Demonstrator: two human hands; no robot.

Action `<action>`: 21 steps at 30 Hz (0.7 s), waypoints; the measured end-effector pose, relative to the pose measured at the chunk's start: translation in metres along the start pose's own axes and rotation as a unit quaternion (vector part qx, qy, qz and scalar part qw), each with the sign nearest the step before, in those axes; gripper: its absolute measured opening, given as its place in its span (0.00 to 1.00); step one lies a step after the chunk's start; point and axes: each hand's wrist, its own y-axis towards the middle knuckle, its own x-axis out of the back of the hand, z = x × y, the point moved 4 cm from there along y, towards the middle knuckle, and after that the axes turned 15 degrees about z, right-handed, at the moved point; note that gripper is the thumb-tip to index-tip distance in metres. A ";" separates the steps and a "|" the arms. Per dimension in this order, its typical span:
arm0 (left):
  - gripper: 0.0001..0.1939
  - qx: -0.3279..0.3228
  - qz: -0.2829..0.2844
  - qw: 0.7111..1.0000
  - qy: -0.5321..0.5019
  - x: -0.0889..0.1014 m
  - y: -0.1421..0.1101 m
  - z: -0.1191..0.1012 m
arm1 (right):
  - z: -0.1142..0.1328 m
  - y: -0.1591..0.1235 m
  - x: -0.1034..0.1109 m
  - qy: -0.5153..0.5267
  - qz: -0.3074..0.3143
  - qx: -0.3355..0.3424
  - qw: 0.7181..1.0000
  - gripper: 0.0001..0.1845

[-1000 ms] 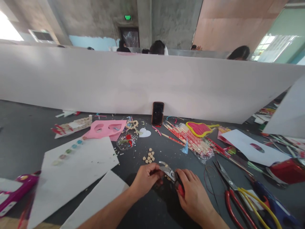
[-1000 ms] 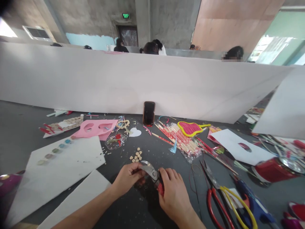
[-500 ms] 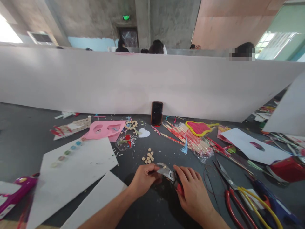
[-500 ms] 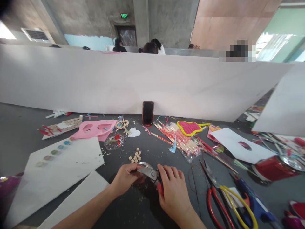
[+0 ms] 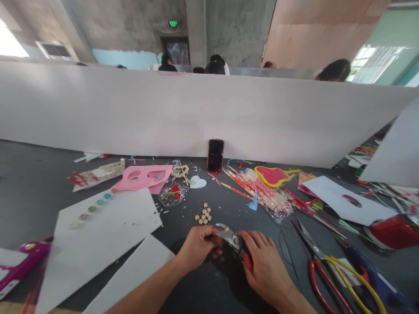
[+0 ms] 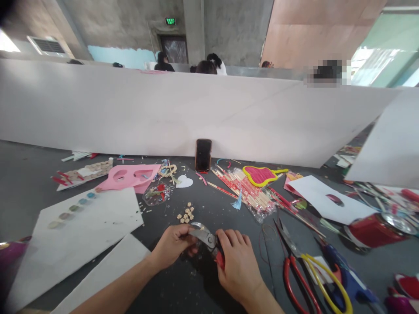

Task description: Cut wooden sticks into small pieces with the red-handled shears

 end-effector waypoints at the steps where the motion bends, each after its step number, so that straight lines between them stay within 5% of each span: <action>1: 0.07 0.004 -0.002 1.000 -0.001 -0.001 0.000 0.000 | 0.000 0.000 -0.001 -0.006 -0.003 -0.002 1.000 0.24; 8: 0.09 -0.018 0.005 1.000 0.012 0.000 -0.002 -0.005 | 0.007 -0.002 0.003 -0.025 -0.053 0.018 0.998 0.21; 21: 0.12 0.010 -0.033 0.999 0.031 0.006 0.000 -0.002 | -0.022 0.004 0.001 -0.079 -0.080 -0.050 0.992 0.21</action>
